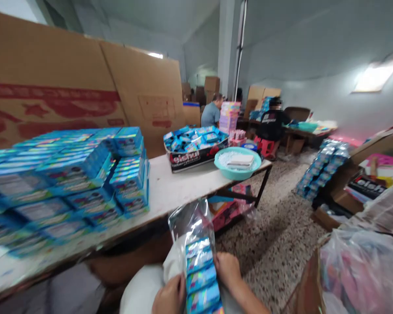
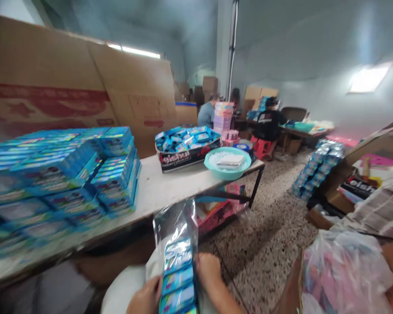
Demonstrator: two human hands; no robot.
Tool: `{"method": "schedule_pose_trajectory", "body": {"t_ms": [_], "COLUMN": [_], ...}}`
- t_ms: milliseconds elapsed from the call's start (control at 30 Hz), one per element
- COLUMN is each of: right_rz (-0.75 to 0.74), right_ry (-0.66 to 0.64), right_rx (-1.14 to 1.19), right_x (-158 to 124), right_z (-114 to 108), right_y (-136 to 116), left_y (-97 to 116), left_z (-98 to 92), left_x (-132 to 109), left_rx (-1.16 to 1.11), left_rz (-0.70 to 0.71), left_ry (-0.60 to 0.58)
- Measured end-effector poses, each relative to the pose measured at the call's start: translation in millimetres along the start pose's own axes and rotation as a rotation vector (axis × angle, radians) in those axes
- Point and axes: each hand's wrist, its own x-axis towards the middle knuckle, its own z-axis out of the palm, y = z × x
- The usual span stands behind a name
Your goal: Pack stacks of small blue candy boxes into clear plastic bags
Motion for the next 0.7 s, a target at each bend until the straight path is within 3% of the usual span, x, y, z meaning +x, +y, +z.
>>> {"method": "schedule_pose_trajectory", "body": {"t_ms": [100, 267, 367, 533, 700], "right_rz": [0.008, -0.049, -0.136, -0.339, -0.332], "right_ry": [-0.147, -0.297, -0.246, -0.126, -0.108], "right_rx": [-0.003, 0.046, 0.048, 0.067, 0.111], "right_x": [-1.6, -11.8, -30.3, -65.8, -99.7], "right_z": [-18.8, -21.2, -25.4, -39.5, -46.5], "right_y": [0.6, 7.0, 13.6, 24.9, 31.6], "left_y": [11.5, 14.3, 13.1, 12.8, 12.0], "left_z": [-11.3, -15.7, -22.1, -31.8, -31.6], "left_x": [-7.6, -20.0, -39.3, -76.7, -97.7], "left_rx": [0.081, 0.116, 0.098, 0.029, 0.029], "left_rz": [0.074, 0.206, 0.258, 0.331, 0.401], "left_ry": [-0.016, -0.016, -0.004, -0.091, -0.129]}}
